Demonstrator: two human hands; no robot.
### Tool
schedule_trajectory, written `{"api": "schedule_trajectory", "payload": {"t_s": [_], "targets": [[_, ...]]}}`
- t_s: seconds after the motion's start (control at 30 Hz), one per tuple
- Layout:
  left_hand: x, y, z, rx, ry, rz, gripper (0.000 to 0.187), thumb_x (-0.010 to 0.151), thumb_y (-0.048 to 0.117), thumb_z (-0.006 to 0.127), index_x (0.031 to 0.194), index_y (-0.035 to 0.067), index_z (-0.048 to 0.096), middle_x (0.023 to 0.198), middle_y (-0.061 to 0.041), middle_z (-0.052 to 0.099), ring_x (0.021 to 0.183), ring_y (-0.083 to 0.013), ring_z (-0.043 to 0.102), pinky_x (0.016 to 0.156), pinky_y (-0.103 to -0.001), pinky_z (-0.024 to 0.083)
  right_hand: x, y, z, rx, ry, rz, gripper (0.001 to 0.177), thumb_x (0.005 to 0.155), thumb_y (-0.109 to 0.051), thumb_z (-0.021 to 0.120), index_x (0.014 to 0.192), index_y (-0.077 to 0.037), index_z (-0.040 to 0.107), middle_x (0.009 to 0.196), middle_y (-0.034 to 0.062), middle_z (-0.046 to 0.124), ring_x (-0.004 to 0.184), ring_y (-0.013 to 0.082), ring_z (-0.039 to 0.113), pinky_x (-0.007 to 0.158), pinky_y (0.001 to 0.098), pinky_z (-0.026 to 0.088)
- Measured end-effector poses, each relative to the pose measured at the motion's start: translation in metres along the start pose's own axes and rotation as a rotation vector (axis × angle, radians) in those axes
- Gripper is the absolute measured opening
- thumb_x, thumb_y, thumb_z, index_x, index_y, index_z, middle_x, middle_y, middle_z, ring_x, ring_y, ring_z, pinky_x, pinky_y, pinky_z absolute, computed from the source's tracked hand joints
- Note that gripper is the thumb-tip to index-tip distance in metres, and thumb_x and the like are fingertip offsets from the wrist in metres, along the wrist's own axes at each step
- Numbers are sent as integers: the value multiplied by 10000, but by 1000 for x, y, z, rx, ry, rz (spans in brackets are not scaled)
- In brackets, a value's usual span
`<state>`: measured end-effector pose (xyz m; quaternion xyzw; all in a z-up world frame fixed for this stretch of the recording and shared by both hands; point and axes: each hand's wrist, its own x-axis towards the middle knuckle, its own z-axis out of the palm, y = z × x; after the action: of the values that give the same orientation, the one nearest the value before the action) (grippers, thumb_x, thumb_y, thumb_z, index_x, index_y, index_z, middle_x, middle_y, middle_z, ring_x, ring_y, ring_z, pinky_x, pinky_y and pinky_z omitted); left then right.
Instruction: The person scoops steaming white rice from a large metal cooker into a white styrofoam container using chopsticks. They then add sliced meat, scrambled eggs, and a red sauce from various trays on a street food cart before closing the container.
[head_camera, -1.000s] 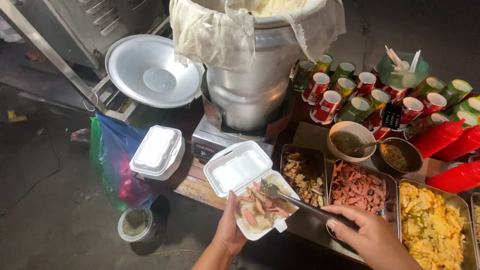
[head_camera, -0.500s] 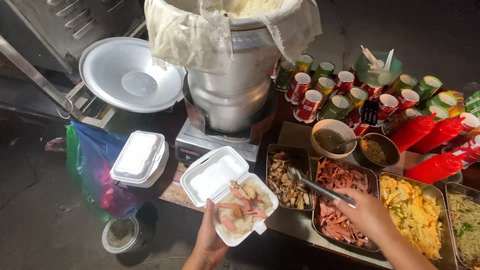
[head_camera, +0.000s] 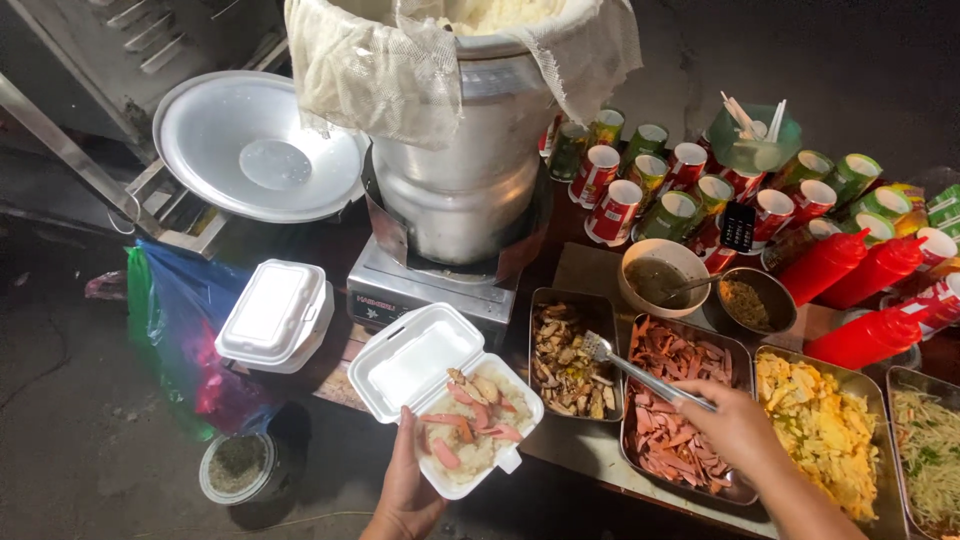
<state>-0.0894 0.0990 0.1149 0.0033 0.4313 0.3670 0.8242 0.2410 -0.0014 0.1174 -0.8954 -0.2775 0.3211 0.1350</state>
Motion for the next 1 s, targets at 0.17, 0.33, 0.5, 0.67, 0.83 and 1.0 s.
{"api": "schedule_trajectory", "payload": {"t_s": [0.17, 0.33, 0.5, 0.67, 0.83, 1.0], "targets": [[14, -4, -2, 21, 65, 12, 713, 902, 530, 403, 1493, 144, 499, 1417, -229, 601, 1256, -412, 567, 1045, -552, 441, -19, -6, -20, 51, -4, 38, 317, 1013, -232, 637, 1318, -282, 710, 783, 65, 813, 504, 165, 616, 432, 212, 343], [37, -10, -9, -34, -90, 39, 730, 911, 560, 403, 1419, 53, 539, 1337, -286, 622, 1215, -445, 589, 1027, -581, 457, -53, -10, -23, 235, -88, -58, 365, 954, -163, 716, 1289, -273, 809, 581, 96, 595, 500, 220, 477, 508, 290, 327], [44, -11, -6, -39, -91, -8, 719, 907, 609, 405, 1395, 104, 560, 1304, -279, 633, 1212, -449, 595, 1024, -592, 461, -86, -42, -1, 149, -186, -102, 389, 883, -265, 734, 1255, -293, 843, 1004, -26, 748, 918, 144, 645, 878, 285, 436], [35, -4, -1, -33, -99, -22, 717, 898, 606, 420, 1376, 92, 567, 1344, -278, 628, 1225, -450, 593, 1026, -588, 464, -85, -41, 1, 180, -140, -128, 369, 856, -261, 734, 1196, -226, 872, 1278, -91, 802, 1182, 74, 713, 1055, 256, 439], [29, 4, 1, 8, -71, -25, 754, 872, 627, 427, 1394, 109, 593, 1350, -239, 653, 1225, -423, 613, 1007, -558, 486, -84, -36, 1, 272, -114, -117, 368, 856, -167, 746, 1204, -177, 866, 1309, -43, 824, 1240, 108, 716, 1097, 306, 479], [36, 2, -4, -14, -100, -17, 747, 870, 616, 437, 1388, 100, 587, 1354, -246, 642, 1239, -432, 601, 1025, -590, 475, -96, -53, 2, 314, -117, -172, 345, 864, -144, 749, 1179, -149, 888, 1174, -13, 831, 1082, 130, 720, 998, 282, 464]]}}
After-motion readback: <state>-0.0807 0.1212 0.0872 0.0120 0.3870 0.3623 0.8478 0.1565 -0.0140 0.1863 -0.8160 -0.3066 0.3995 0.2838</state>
